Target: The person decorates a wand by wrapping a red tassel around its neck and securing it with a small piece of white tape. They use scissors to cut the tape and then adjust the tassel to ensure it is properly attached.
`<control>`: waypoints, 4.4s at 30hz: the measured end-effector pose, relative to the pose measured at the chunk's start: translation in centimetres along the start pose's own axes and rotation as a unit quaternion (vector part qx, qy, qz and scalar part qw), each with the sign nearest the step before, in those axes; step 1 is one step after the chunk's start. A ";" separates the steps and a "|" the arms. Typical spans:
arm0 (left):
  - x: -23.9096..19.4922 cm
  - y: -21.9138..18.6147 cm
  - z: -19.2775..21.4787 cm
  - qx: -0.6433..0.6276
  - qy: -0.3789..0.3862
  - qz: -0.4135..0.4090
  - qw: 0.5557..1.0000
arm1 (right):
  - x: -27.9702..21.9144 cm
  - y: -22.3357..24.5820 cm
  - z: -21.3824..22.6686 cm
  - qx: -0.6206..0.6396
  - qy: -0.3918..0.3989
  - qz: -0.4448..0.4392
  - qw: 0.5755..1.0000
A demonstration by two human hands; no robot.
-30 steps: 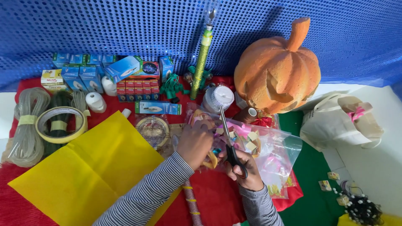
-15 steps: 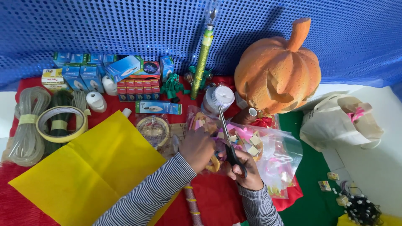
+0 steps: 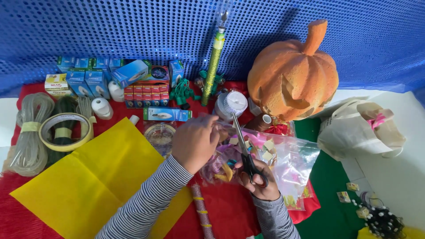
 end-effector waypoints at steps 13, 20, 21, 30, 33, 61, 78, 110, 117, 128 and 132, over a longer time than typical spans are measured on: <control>-0.3 -1.6 0.1 -0.183 0.042 -0.059 0.980 | -0.2 -0.6 -0.6 0.069 0.051 -0.020 0.996; -0.3 -1.6 -0.3 -0.249 0.022 -0.098 0.963 | -1.0 -1.1 0.3 0.076 0.037 -0.029 0.996; -0.3 -1.5 -0.2 -0.251 0.018 -0.099 0.963 | -1.2 -1.2 0.5 0.072 0.031 -0.035 0.996; -0.3 -1.4 0.9 -0.275 0.009 -0.087 0.958 | -1.0 -1.1 0.4 0.088 0.041 -0.028 0.995; -0.4 -1.3 1.1 -0.258 -0.015 -0.097 0.961 | -0.9 -1.1 0.1 0.096 0.046 -0.022 0.994; -3.6 2.9 11.1 -0.021 -0.168 0.044 0.985 | 1.0 -6.0 -3.1 -0.449 0.022 -0.338 0.827; -3.3 -2.7 6.8 -0.002 -0.002 -0.004 1.000 | 0.1 -6.6 -2.7 -0.697 -0.005 -0.359 0.621; -13.2 1.7 -7.5 -0.091 0.288 0.144 0.942 | 5.7 -0.9 -9.0 -0.475 0.128 -0.032 0.870; -12.5 3.4 -7.2 -0.075 0.268 0.195 0.940 | 5.5 -0.1 -7.5 -0.483 0.062 0.031 0.873; -11.8 3.6 -8.4 -0.049 0.246 0.146 0.957 | 5.3 -1.7 -7.0 -0.479 0.091 -0.013 0.873; -12.1 3.4 -9.5 0.001 0.209 0.088 0.974 | 5.6 -2.4 -7.2 -0.473 0.110 -0.044 0.873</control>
Point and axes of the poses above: each hand's wrist, its own x-axis towards the middle knuckle, its own z-axis out of the back of the hand, y = z × x, the point moved 10 cm from there along x, towards the middle knuckle, and after that the axes turned 15 degrees about y, right-handed, at the moved point
